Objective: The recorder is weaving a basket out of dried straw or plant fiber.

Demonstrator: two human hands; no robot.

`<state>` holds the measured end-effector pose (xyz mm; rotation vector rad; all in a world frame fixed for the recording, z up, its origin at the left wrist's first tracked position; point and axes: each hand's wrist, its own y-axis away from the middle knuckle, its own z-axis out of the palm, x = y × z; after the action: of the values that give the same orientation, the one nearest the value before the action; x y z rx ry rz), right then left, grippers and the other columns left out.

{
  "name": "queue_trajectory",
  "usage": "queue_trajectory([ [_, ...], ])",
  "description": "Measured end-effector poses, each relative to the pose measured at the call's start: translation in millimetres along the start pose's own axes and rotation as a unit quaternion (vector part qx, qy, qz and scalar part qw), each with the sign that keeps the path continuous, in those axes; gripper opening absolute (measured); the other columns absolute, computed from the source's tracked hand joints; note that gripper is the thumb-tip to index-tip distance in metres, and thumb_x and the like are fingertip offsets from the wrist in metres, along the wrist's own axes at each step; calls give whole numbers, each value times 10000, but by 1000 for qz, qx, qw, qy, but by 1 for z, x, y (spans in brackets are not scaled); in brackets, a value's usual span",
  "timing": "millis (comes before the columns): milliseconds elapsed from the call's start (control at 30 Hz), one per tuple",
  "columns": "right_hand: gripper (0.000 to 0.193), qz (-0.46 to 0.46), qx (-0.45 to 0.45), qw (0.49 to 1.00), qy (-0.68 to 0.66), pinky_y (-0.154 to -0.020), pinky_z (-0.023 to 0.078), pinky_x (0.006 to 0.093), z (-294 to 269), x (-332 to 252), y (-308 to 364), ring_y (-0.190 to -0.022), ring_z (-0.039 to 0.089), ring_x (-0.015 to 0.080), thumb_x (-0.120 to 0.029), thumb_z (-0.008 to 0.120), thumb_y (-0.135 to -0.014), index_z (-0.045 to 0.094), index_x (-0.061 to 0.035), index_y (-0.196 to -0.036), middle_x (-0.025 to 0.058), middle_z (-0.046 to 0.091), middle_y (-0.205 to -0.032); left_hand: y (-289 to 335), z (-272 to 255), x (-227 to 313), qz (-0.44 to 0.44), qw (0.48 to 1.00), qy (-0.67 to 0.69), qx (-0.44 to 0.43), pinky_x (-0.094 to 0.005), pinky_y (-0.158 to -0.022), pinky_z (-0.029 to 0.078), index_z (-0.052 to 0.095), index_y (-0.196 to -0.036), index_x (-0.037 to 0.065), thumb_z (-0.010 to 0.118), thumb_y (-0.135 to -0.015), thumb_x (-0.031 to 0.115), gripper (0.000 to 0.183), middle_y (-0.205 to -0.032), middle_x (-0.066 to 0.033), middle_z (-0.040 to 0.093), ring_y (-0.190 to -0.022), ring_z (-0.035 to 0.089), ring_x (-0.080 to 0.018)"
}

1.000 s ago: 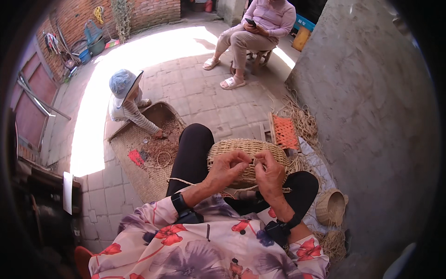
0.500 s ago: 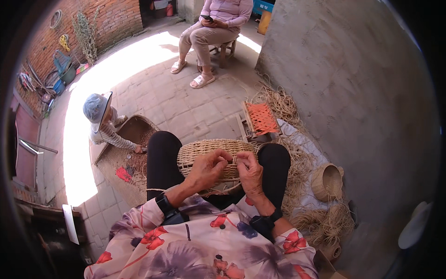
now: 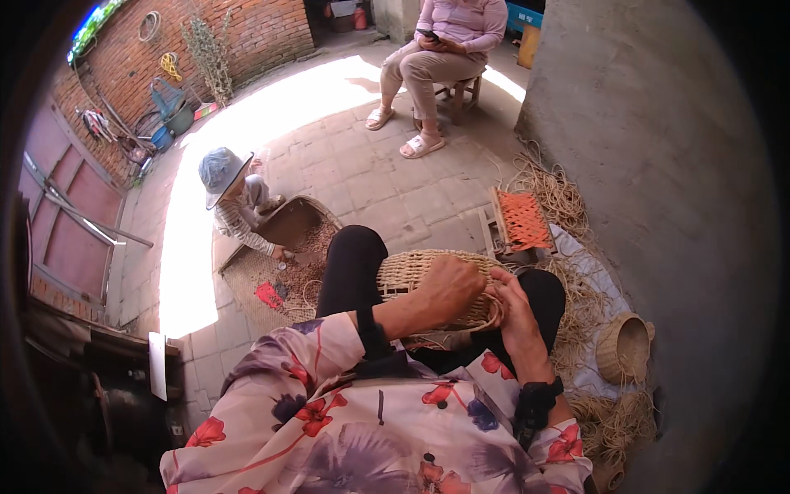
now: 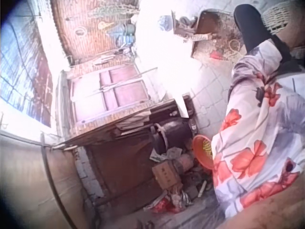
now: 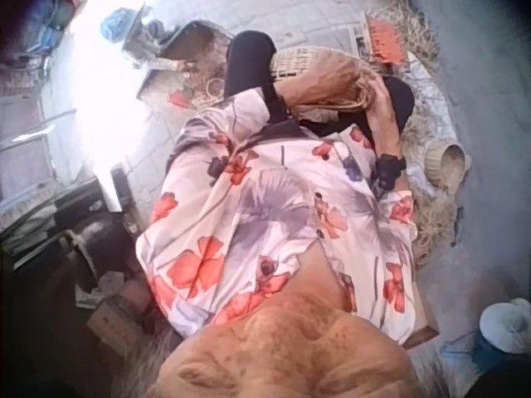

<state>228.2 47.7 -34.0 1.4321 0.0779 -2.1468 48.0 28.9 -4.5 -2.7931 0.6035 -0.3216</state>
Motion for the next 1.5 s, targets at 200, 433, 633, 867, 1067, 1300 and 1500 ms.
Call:
queue_trajectory([
  [200, 450, -4, -1, 1000, 14, -767, 510, 236, -4, 6, -6, -980, 624, 154, -208, 461, -958, 402, -31, -1367, 103, 618, -1116, -8, -3, 1, 50, 997, -47, -38, -366, -578, 505, 713, -738, 84, 661, -762, 191, 122, -752, -100, 697, -733, 700, -255],
  [433, 391, -84, 82, 970, 212, -768, 505, 252, 13, -7, 3, -918, 628, 154, -232, 535, -955, 521, -23, -1285, 111, 642, -1095, -9, 3, -9, 72, 996, -18, -55, -419, -618, 519, 710, -754, 57, 682, -702, 195, 150, -763, -122, 695, -730, 694, -292],
  [633, 286, -235, 173, 911, 292, -868, 465, 279, 2, -29, -5, -958, 594, 149, -196, 606, -954, 593, 3, -1159, 86, 639, -1044, 6, -10, -25, -64, 920, 387, -15, -394, -613, 489, 619, -762, -3, 626, -698, 166, 180, -697, -172, 626, -641, 615, -289],
  [867, 287, -227, -10, 946, 231, -878, 464, 258, 73, -55, 6, -956, 591, 122, -242, 517, -1010, 577, -9, -1166, 64, 637, -1046, 33, -85, -23, -102, 742, 660, -60, -200, -557, 422, 552, -930, 36, 605, -827, 61, 118, -786, 14, 540, -653, 520, -54],
  [1067, 280, -202, -168, 945, 192, -795, 503, 266, 96, -50, 23, -852, 624, 115, -223, 505, -1026, 536, -6, -1201, 61, 639, -957, 47, -113, -27, -98, 662, 743, 17, -194, -591, 461, 576, -954, 31, 698, -885, 85, 150, -875, -19, 625, -690, 570, -61],
  [1300, 218, -420, -51, 767, 483, -708, 518, 309, 76, -35, 31, -777, 654, 228, 20, 626, -879, 611, -23, -1092, 104, 623, -890, 62, -47, -35, -134, 647, 749, 60, -233, -685, 524, 606, -987, 5, 675, -892, 43, 123, -902, -12, 643, -767, 620, -89],
  [1500, 193, -410, -33, 661, 627, -684, 514, 398, 58, -29, 18, -792, 616, 322, 45, 632, -767, 606, -29, -944, 126, 563, -851, 71, -19, -31, -110, 970, 194, 100, -361, -649, 517, 687, -872, 44, 682, -826, 134, 101, -792, -96, 614, -738, 653, -248],
])
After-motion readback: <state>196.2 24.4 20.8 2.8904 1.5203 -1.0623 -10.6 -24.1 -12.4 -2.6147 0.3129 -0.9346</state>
